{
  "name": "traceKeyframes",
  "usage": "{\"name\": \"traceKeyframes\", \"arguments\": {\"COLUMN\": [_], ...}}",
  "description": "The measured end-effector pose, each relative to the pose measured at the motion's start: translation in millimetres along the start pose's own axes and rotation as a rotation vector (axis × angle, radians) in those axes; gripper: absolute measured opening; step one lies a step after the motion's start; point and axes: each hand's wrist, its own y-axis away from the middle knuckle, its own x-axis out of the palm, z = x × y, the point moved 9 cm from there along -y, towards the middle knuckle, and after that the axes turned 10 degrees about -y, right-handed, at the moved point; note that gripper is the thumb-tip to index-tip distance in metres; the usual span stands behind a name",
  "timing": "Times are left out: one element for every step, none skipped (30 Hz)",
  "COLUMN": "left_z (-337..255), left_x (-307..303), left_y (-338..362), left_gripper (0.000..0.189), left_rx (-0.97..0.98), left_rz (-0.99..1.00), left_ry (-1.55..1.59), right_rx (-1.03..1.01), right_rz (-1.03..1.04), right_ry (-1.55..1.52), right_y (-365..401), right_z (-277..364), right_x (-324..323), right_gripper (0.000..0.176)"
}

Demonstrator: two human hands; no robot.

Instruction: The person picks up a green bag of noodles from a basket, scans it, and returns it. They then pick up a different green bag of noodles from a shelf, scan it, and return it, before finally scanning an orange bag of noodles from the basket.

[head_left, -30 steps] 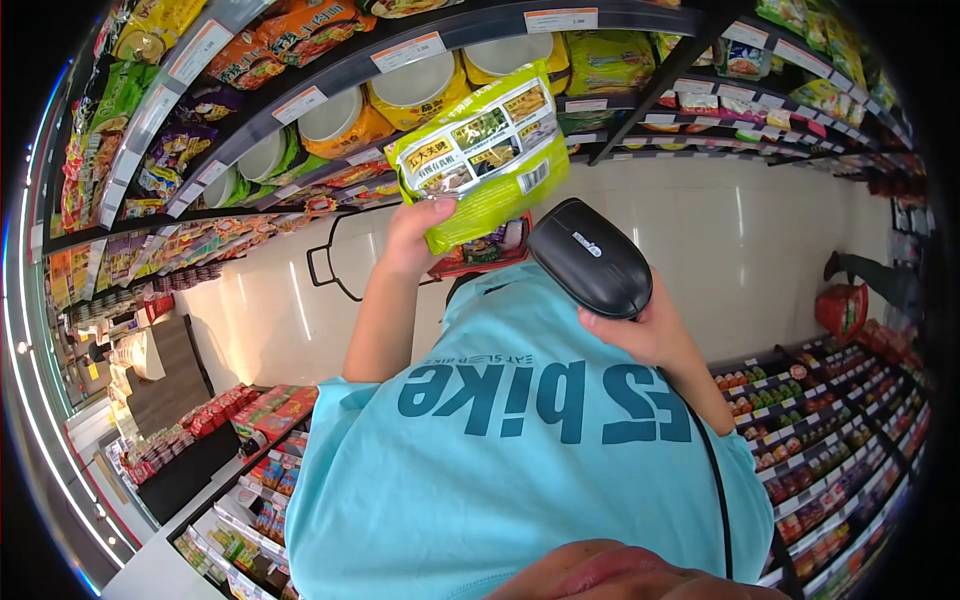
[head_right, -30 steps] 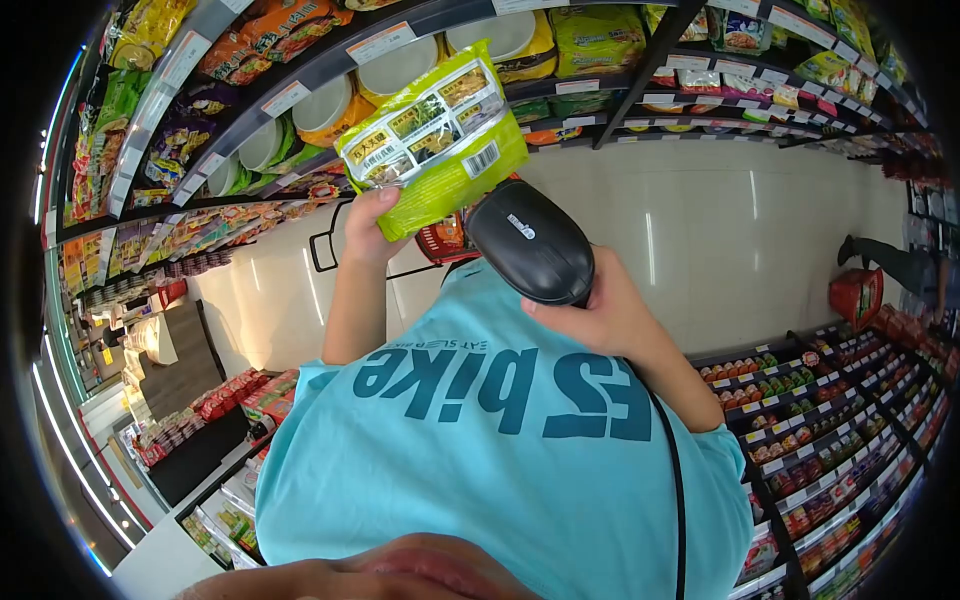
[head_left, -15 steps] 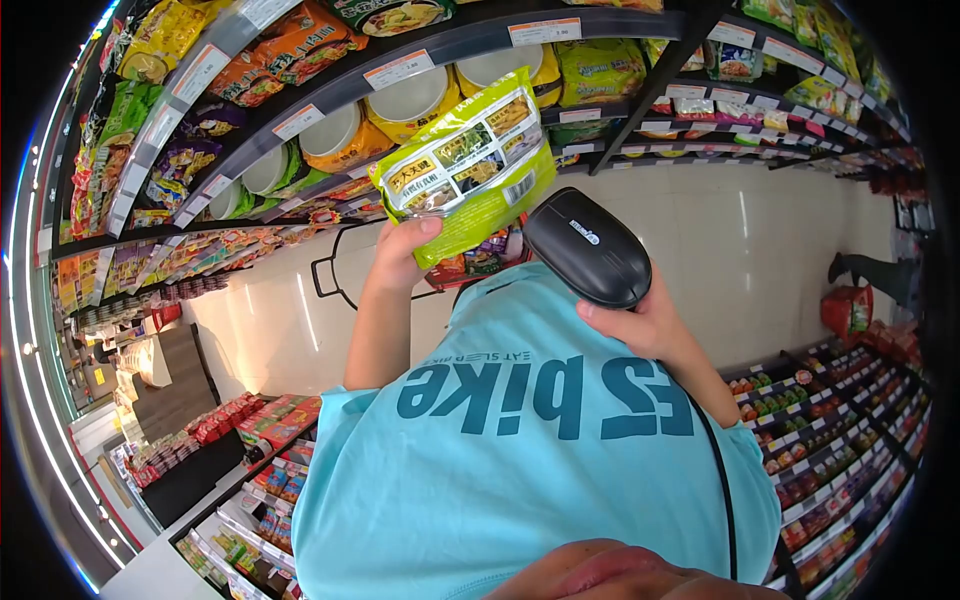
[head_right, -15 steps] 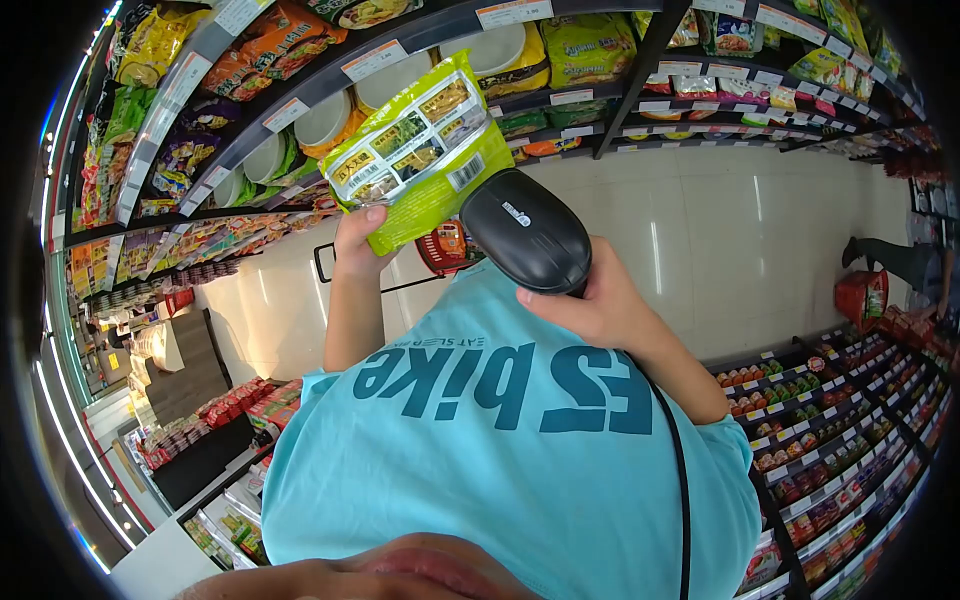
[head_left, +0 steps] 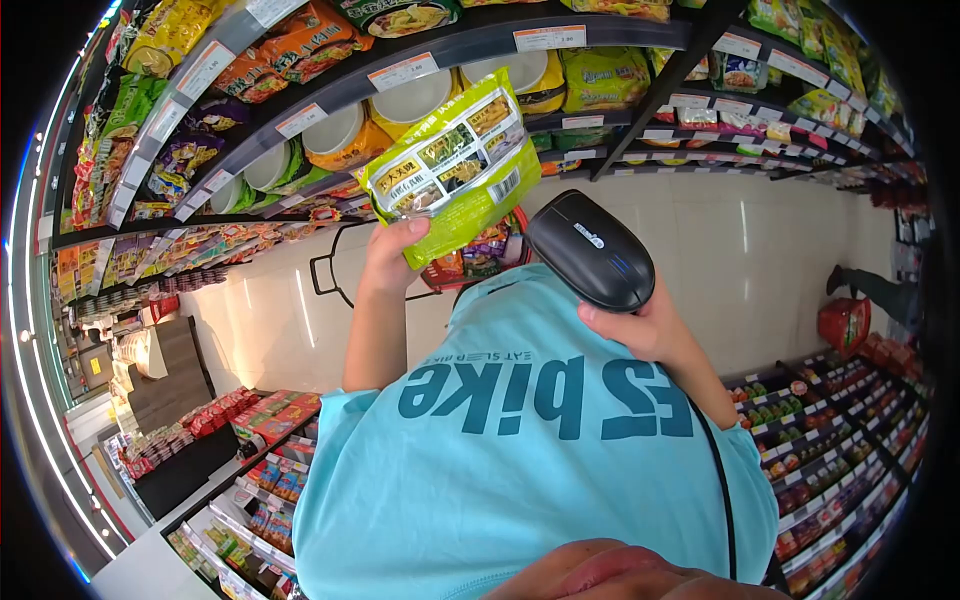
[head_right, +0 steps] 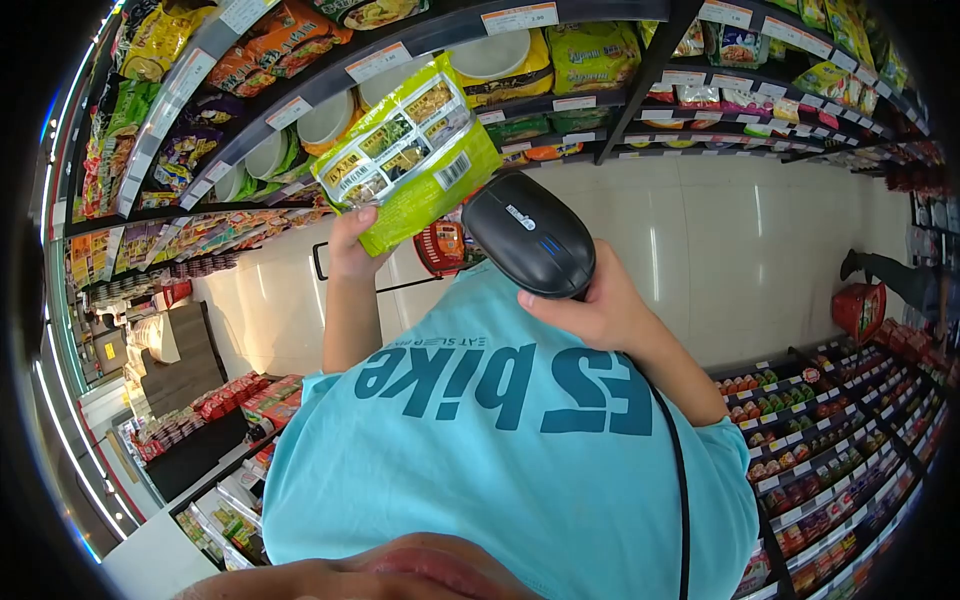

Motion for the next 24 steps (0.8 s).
{"name": "traceKeyframes", "arguments": {"left_z": [1, 4, 7, 8, 11, 15, 17, 20, 25, 28, 30, 33, 44, 51, 51, 48, 43, 40, 40, 40, 39, 37, 41, 41], "left_x": [-1, -3, -3, -3, -3, -3, -2, -3, -4, -4, 0, -3, -7, -9, -5, -1, 11, 23, 28, 33, 43, 53, 61, 60], "left_y": [0, -1, -2, -3, -3, -5, -6, -7, -8, -10, -11, -11, -11, -12, -11, -11, -11, -9, -7, -6, -5, -3, -2, -1], "left_gripper": [0.073, 0.074, 0.074, 0.074, 0.072, 0.071, 0.068, 0.068, 0.068, 0.067, 0.065, 0.065, 0.065, 0.064, 0.066, 0.066, 0.068, 0.07, 0.074, 0.074, 0.075, 0.077, 0.075, 0.075], "left_rx": [0.003, -0.008, -0.018, -0.013, -0.031, -0.049, -0.048, -0.043, -0.067, -0.091, -0.099, -0.097, -0.14, -0.183, -0.195, -0.191, -0.185, -0.179, -0.176, -0.175, -0.185, -0.194, -0.234, -0.231], "left_rz": [0.001, 0.006, 0.013, 0.015, -0.006, -0.026, -0.019, -0.017, -0.025, -0.033, -0.028, -0.026, -0.023, -0.019, 0.007, 0.01, 0.109, 0.206, 0.228, 0.229, 0.274, 0.318, 0.337, 0.332], "left_ry": [0.0, -0.002, -0.005, -0.006, -0.001, 0.004, -0.024, -0.026, -0.021, -0.016, 0.045, 0.043, 0.079, 0.115, 0.137, 0.135, 0.137, 0.138, 0.163, 0.162, 0.212, 0.262, 0.293, 0.294], "right_rx": [0.018, 0.015, 0.021, 0.026, 0.021, 0.053, 0.085, 0.08, 0.071, 0.062, 0.057, 0.051, 0.043, 0.039, -0.037, -0.113, -0.063, -0.067, -0.076, -0.084, -0.147, -0.147, -0.119, -0.089], "right_rz": [0.004, 0.005, -0.007, -0.02, -0.018, -0.006, 0.006, 0.008, -0.007, -0.022, -0.022, -0.019, -0.017, -0.016, -0.087, -0.158, -0.125, -0.125, -0.118, -0.111, -0.043, -0.04, 0.006, 0.053], "right_ry": [-0.002, 0.001, -0.032, -0.066, -0.062, -0.081, -0.099, -0.097, -0.103, -0.11, -0.109, -0.133, -0.156, -0.154, -0.132, -0.11, -0.035, -0.034, -0.072, -0.11, -0.186, -0.185, -0.222, -0.259], "right_y": [0, 0, 0, 0, 0, 0, -1, 0, 1, 1, 2, 3, 3, 2, 1, 1, -2, -3, -5, -7, -9, -10, -10, -10], "right_z": [-1, -2, -5, -8, -8, -11, -14, -14, -13, -13, -13, -14, -14, -15, -10, -3, 1, 2, 0, -1, 5, 6, 5, 3], "right_x": [-1, -2, -5, -8, -10, -12, -12, -12, -13, -14, -16, -18, -20, -21, -29, -37, -41, -47, -52, -54, -45, -44, -39, -34], "right_gripper": [0.042, 0.042, 0.044, 0.047, 0.047, 0.049, 0.052, 0.052, 0.052, 0.052, 0.052, 0.052, 0.053, 0.053, 0.056, 0.06, 0.063, 0.063, 0.06, 0.056, 0.058, 0.058, 0.061, 0.063]}}
